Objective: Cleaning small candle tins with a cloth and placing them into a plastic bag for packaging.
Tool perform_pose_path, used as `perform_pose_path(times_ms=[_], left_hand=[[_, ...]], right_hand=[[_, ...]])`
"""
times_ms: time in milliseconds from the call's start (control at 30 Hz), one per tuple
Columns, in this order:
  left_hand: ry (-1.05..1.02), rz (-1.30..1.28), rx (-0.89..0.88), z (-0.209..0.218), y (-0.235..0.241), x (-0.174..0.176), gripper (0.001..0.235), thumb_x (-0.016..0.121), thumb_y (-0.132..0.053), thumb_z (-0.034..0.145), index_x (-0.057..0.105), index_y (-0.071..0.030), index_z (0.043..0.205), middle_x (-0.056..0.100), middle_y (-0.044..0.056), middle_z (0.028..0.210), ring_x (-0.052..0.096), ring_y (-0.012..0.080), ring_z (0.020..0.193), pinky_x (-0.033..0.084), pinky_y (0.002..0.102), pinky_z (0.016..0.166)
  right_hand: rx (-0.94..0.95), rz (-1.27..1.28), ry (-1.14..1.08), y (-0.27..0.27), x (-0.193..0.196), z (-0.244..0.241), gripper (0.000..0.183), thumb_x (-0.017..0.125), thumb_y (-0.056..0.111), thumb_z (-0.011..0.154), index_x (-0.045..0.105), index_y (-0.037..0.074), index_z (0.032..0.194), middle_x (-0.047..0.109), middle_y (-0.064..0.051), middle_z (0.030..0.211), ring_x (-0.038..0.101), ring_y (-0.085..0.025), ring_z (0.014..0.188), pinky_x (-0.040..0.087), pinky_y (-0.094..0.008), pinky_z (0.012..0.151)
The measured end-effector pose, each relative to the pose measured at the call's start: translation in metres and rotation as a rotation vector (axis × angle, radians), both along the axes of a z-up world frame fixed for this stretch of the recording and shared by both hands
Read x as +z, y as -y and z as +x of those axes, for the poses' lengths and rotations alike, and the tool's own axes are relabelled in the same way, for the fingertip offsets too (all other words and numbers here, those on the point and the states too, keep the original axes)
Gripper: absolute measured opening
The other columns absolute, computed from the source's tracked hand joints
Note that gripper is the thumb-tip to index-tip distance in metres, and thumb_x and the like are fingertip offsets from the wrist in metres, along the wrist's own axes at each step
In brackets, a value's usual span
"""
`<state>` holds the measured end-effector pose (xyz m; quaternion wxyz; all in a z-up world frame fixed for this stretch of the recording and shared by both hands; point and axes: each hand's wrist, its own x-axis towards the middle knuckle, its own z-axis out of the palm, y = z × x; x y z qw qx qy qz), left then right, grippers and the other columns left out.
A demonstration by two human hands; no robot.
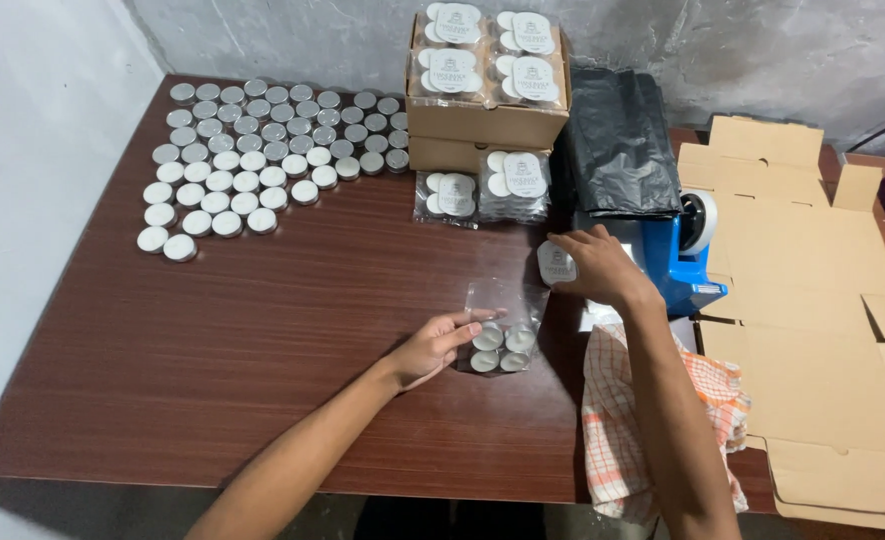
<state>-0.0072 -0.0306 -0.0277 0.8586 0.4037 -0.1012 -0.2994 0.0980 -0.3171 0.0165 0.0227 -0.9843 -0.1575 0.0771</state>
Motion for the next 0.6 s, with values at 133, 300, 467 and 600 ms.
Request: perform_pose_path(times_ms=[133, 300, 467, 600], left_hand=[[0.005, 0.006, 0.007, 0.002, 0.001, -0.006, 0.04, 0.06, -0.016, 0.1, 0.059, 0.001, 0.137, 0.069, 0.022, 0.126, 0.068, 0.0238, 0.113, 0.06, 0.038, 0.092], [0.011, 0.02, 0.013, 0.0, 0.0, -0.006, 0.041, 0.059, -0.017, 0.101, 0.058, -0.001, 0.139, 0.069, 0.021, 0.125, 0.067, 0.0237, 0.114, 0.06, 0.037, 0.091], [0.016, 0.015, 0.016, 0.002, 0.001, -0.006, 0.041, 0.06, -0.016, 0.101, 0.059, -0.001, 0.138, 0.069, 0.02, 0.127, 0.067, 0.0234, 0.115, 0.061, 0.037, 0.091], [0.03, 0.022, 0.019, 0.001, 0.001, -0.003, 0.04, 0.06, -0.016, 0.1, 0.059, -0.001, 0.138, 0.068, 0.019, 0.129, 0.067, 0.023, 0.115, 0.06, 0.037, 0.092]], right_hand=[[0.026, -0.008, 0.03, -0.004, 0.017, -0.008, 0.08, 0.087, 0.042, 0.072, 0.06, 0.018, 0.144, 0.069, -0.009, 0.129, 0.056, -0.034, 0.123, 0.052, -0.043, 0.091], [0.024, 0.031, 0.003, -0.003, 0.019, -0.01, 0.074, 0.087, 0.038, 0.076, 0.062, 0.016, 0.142, 0.07, -0.011, 0.13, 0.058, -0.033, 0.122, 0.054, -0.041, 0.09], [0.009, 0.035, -0.003, -0.007, 0.018, -0.009, 0.078, 0.087, 0.041, 0.074, 0.062, 0.016, 0.143, 0.066, -0.012, 0.135, 0.057, -0.035, 0.122, 0.054, -0.042, 0.091], [-0.005, 0.02, -0.018, 0.001, 0.0, 0.001, 0.078, 0.087, 0.046, 0.073, 0.063, 0.015, 0.141, 0.066, -0.012, 0.135, 0.055, -0.034, 0.122, 0.053, -0.04, 0.091]])
